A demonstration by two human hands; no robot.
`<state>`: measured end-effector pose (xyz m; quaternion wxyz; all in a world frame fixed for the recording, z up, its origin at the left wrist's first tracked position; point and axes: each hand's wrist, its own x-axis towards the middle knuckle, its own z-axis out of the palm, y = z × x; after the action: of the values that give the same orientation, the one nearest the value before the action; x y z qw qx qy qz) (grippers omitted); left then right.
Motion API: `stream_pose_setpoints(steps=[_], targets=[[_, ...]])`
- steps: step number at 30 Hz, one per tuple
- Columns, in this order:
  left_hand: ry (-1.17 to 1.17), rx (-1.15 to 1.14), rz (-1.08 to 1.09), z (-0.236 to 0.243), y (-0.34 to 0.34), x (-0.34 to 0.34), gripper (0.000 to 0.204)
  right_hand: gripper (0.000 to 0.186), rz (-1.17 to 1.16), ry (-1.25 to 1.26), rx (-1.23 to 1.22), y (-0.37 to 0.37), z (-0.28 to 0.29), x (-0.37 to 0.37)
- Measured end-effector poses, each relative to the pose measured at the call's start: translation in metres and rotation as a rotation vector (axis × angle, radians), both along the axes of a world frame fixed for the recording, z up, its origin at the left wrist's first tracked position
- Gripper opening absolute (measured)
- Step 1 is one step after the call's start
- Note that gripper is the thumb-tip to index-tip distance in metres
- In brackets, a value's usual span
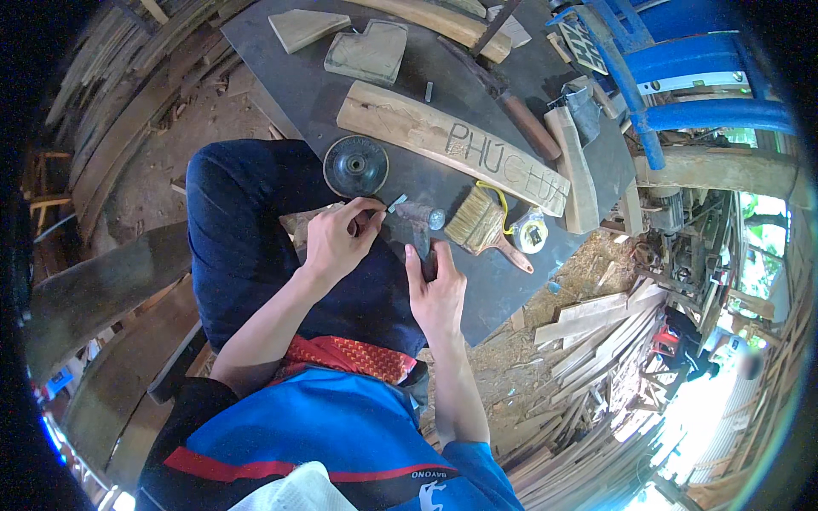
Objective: Using a hammer and metal brackets to assemble wood pieces in a workshop environment.
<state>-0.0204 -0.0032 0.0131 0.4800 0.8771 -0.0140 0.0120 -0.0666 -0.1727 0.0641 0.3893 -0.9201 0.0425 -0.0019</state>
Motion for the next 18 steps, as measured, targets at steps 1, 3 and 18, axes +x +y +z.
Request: stream_pose_setpoints(steps=[1, 3, 18], targets=[[-0.016, 0.001, 0.003, -0.001, 0.000, 0.000, 0.011, 0.023, 0.001, 0.002, 0.000, 0.000, 0.001, 0.000], [-0.013, -0.003, 0.007, -0.003, 0.000, 0.000, 0.011, 0.022, 0.010, 0.007, -0.018, -0.001, 0.002, -0.001], [-0.017, 0.019, 0.004, -0.004, 0.001, 0.001, 0.013, 0.025, 0.016, 0.019, -0.018, 0.002, 0.003, -0.003]])
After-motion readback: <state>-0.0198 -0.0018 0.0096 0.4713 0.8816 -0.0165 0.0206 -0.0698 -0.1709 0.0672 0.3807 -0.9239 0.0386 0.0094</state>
